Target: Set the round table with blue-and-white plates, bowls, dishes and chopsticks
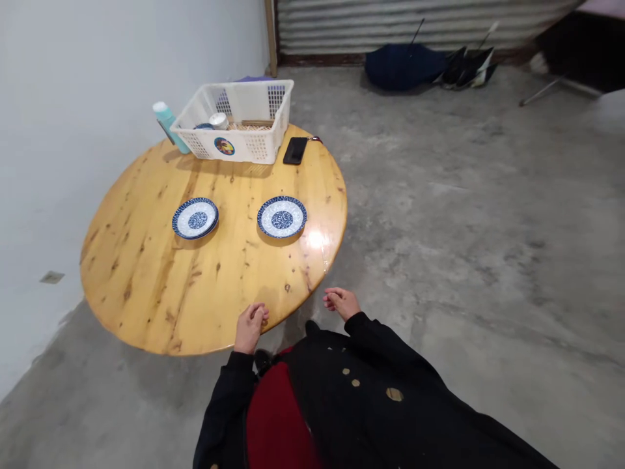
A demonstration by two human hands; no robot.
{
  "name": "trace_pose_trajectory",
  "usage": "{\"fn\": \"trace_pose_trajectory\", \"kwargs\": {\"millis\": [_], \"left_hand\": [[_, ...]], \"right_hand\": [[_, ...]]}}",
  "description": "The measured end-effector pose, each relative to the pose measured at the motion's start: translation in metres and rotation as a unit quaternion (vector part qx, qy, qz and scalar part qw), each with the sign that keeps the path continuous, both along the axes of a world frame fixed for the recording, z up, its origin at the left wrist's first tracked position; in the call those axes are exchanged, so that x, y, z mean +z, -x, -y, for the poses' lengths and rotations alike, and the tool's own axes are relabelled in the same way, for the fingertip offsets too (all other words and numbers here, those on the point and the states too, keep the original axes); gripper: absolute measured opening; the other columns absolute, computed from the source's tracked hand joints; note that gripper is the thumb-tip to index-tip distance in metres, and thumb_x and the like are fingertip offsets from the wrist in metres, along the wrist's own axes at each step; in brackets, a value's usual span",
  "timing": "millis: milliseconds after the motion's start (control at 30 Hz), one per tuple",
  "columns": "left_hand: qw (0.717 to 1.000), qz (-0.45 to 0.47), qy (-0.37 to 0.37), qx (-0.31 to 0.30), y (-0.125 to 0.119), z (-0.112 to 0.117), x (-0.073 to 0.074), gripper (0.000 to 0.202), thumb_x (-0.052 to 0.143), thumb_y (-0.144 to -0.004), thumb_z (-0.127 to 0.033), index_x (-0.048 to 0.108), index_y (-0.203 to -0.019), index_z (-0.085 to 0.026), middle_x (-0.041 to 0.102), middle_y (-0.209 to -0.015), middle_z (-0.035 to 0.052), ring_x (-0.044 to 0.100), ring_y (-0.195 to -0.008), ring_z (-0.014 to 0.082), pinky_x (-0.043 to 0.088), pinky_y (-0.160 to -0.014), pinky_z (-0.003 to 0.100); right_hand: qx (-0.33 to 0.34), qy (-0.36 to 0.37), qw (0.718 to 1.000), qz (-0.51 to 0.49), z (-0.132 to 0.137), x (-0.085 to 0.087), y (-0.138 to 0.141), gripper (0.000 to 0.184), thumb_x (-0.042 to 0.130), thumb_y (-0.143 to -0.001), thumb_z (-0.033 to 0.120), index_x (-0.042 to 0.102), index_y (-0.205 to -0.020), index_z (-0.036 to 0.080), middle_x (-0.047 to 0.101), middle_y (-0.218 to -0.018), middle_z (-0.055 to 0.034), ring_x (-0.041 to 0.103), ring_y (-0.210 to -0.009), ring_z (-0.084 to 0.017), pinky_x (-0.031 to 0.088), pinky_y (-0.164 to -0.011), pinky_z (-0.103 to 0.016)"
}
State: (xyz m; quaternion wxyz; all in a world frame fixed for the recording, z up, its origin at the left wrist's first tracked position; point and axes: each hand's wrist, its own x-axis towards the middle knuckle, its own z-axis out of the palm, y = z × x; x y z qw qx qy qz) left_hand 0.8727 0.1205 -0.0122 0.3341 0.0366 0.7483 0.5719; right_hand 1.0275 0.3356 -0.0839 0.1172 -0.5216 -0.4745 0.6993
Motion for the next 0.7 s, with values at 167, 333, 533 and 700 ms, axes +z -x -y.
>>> {"fn": "trace_pose_trajectory", "kwargs": {"millis": [167, 333, 533, 700], "left_hand": [[0.999, -0.029, 0.016, 0.035, 0.031, 0.067, -0.001, 0.051, 0.074, -0.066, -0.054, 0.068, -0.092, -0.011, 0.072, -0.083, 0.0099, 0.068, -0.071, 0.0169, 0.053, -0.065, 0.028], [0.999, -0.029, 0.003, 0.026, 0.051, 0.113, -0.008, 0.051, 0.074, -0.064, -0.054, 0.068, -0.092, -0.011, 0.073, -0.085, 0.0109, 0.069, -0.075, 0.0182, 0.054, -0.068, 0.03], [1.0, -0.019, 0.009, -0.013, 0.062, 0.146, -0.015, 0.051, 0.071, -0.065, -0.053, 0.068, -0.094, -0.01, 0.074, -0.085, 0.011, 0.07, -0.076, 0.0197, 0.054, -0.073, 0.032], [0.999, 0.003, 0.025, -0.045, 0.064, 0.158, -0.022, 0.052, 0.069, -0.064, -0.053, 0.069, -0.093, -0.011, 0.075, -0.086, 0.0122, 0.071, -0.079, 0.0218, 0.052, -0.071, 0.032]], "right_hand": [[-0.013, -0.009, 1.0, 0.006, 0.061, 0.005, 0.026, 0.014, 0.053, -0.064, 0.017, 0.059, -0.077, 0.015, 0.064, -0.056, 0.0006, 0.058, -0.043, -0.011, 0.042, -0.041, -0.02], [-0.064, -0.023, 0.997, 0.029, 0.102, 0.005, 0.029, 0.019, 0.052, -0.066, 0.014, 0.057, -0.084, 0.016, 0.064, -0.059, 0.0031, 0.057, -0.042, -0.009, 0.04, -0.039, -0.017], [-0.103, -0.011, 0.994, 0.038, 0.149, 0.004, 0.018, 0.016, 0.054, -0.067, 0.013, 0.058, -0.082, 0.016, 0.064, -0.059, 0.0027, 0.058, -0.043, -0.009, 0.043, -0.041, -0.018], [-0.11, -0.008, 0.993, 0.037, 0.182, 0.007, 0.011, 0.012, 0.057, -0.068, 0.014, 0.06, -0.079, 0.016, 0.065, -0.057, 0.0014, 0.058, -0.042, -0.01, 0.043, -0.041, -0.018]]}}
